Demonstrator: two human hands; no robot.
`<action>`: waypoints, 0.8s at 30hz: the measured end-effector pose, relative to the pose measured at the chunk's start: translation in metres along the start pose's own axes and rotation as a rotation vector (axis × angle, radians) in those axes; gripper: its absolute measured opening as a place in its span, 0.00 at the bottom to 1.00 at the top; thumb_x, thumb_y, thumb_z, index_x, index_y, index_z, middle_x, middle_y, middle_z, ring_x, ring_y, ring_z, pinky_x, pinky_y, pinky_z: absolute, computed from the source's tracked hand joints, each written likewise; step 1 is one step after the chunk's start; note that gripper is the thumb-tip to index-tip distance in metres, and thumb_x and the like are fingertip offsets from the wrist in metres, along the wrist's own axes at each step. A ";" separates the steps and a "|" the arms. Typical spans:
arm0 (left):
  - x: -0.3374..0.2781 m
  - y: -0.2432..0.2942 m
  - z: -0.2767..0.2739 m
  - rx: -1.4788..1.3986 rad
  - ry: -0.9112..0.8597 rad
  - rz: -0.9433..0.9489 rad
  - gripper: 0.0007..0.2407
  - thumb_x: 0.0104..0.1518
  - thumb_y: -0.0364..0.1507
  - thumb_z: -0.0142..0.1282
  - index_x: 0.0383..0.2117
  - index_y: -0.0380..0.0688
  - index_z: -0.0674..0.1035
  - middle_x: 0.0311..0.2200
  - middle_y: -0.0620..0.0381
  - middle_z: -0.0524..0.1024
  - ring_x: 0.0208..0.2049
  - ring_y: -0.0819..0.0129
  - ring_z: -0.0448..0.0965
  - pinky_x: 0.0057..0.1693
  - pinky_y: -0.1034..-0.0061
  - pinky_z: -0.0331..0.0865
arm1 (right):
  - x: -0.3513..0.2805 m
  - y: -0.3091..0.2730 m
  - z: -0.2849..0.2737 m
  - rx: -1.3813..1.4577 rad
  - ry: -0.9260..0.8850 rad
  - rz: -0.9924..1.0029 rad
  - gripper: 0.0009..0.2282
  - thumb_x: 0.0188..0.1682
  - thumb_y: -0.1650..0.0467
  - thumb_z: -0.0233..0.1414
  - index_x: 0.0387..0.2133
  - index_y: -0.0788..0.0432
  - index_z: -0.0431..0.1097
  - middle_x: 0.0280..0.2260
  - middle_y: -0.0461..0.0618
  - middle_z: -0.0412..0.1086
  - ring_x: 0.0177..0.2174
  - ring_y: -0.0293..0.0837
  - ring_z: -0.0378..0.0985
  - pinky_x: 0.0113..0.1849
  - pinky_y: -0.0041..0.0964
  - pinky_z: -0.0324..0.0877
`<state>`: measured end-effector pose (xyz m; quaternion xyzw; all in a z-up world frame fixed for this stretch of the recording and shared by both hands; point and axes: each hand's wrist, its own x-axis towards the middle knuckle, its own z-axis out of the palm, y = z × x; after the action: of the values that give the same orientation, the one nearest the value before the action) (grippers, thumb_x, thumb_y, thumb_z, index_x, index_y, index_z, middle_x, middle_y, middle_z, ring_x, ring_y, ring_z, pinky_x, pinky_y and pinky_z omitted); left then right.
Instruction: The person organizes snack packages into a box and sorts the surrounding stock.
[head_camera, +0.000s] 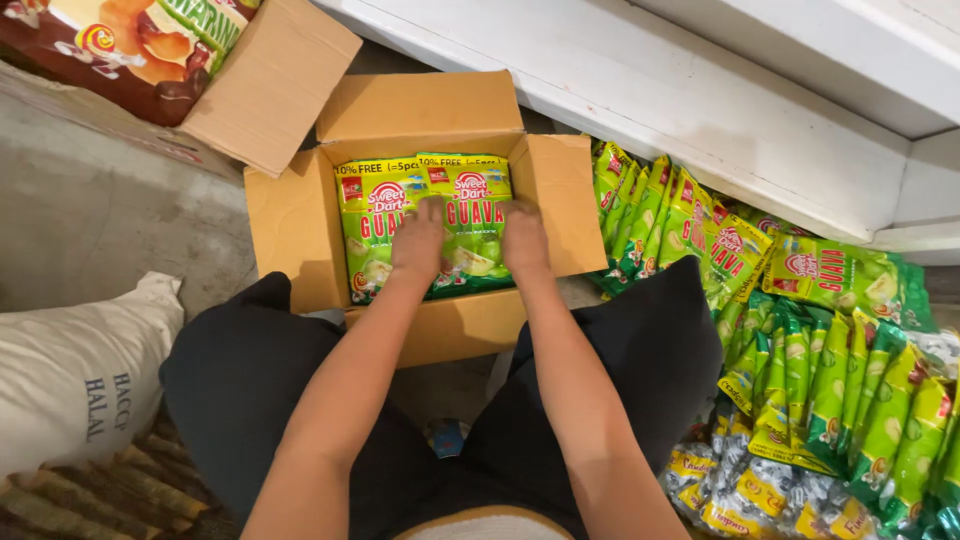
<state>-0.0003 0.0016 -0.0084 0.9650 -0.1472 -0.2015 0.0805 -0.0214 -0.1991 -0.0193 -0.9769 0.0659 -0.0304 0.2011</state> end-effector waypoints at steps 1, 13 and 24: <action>-0.007 0.002 -0.009 0.001 -0.001 -0.004 0.50 0.40 0.36 0.77 0.73 0.45 0.55 0.66 0.49 0.61 0.62 0.51 0.71 0.62 0.63 0.72 | -0.002 -0.010 -0.004 0.003 -0.003 -0.002 0.18 0.46 0.80 0.50 0.49 0.54 0.73 0.50 0.61 0.72 0.48 0.61 0.76 0.49 0.52 0.73; -0.012 0.002 0.007 0.165 -0.087 0.071 0.58 0.38 0.58 0.68 0.73 0.51 0.41 0.75 0.56 0.35 0.75 0.56 0.39 0.71 0.38 0.40 | -0.014 -0.017 0.012 -0.198 -0.527 -0.003 0.53 0.28 0.77 0.70 0.69 0.39 0.45 0.71 0.56 0.39 0.65 0.66 0.51 0.61 0.50 0.59; -0.009 0.004 0.036 0.232 -0.061 0.114 0.59 0.38 0.56 0.70 0.73 0.50 0.40 0.75 0.53 0.33 0.75 0.52 0.37 0.71 0.38 0.40 | -0.026 -0.021 0.034 -0.275 -0.490 -0.048 0.56 0.27 0.71 0.73 0.70 0.40 0.42 0.71 0.58 0.36 0.66 0.67 0.50 0.57 0.53 0.65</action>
<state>-0.0245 -0.0030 -0.0366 0.9513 -0.2267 -0.2077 -0.0247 -0.0415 -0.1628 -0.0433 -0.9745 -0.0043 0.2110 0.0760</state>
